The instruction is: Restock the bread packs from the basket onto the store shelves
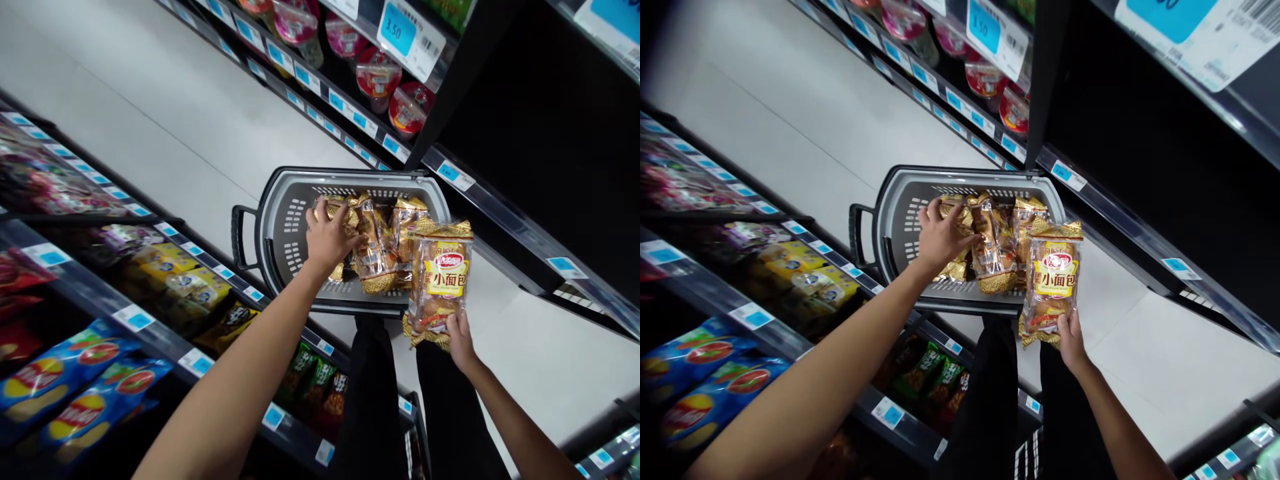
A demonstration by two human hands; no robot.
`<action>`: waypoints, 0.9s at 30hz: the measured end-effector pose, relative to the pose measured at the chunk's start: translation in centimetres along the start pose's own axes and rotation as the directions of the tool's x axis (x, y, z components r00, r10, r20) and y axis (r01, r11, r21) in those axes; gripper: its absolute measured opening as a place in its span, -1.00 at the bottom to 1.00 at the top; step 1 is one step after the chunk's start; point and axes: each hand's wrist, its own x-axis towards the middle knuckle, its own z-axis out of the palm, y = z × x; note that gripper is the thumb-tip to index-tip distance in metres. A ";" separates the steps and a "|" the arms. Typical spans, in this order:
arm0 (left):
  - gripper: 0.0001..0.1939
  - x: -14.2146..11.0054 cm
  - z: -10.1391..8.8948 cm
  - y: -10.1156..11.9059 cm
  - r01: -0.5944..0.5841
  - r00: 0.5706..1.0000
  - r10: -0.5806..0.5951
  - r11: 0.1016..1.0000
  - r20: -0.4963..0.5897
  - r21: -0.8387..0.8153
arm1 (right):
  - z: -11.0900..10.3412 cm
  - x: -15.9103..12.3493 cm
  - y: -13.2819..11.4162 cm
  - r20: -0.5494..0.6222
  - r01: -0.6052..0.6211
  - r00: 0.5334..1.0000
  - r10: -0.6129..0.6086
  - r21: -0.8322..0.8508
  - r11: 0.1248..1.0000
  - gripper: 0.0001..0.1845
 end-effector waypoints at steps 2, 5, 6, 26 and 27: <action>-0.19 -0.6 0.7 -0.9 0.043 0.998 -0.044 0.999 -0.043 -0.013 | 0.1 -0.2 0.3 -0.002 -0.009 1.000 0.009 -0.010 1.000 -0.30; -0.32 -1.7 0.7 -3.1 0.179 0.972 -0.179 0.984 -0.149 -0.017 | 0.1 -0.3 0.6 -0.003 -0.011 1.000 0.011 -0.029 1.000 -0.28; -0.34 -2.0 0.5 -4.1 0.216 0.959 -0.218 0.976 -0.181 -0.029 | 0.2 -0.3 0.7 -0.002 -0.006 1.000 0.006 -0.035 0.999 -0.28; -0.71 -15.4 -7.5 -6.5 0.262 0.486 -0.795 -0.262 0.362 -0.929 | 2.7 0.0 -0.4 -0.015 0.059 0.998 -0.061 -0.087 0.994 -0.26; -0.71 -16.2 -7.9 -6.1 0.260 0.447 -0.783 -0.348 0.432 -0.901 | 2.9 0.0 -0.4 -0.015 0.065 0.998 -0.067 -0.087 0.994 -0.26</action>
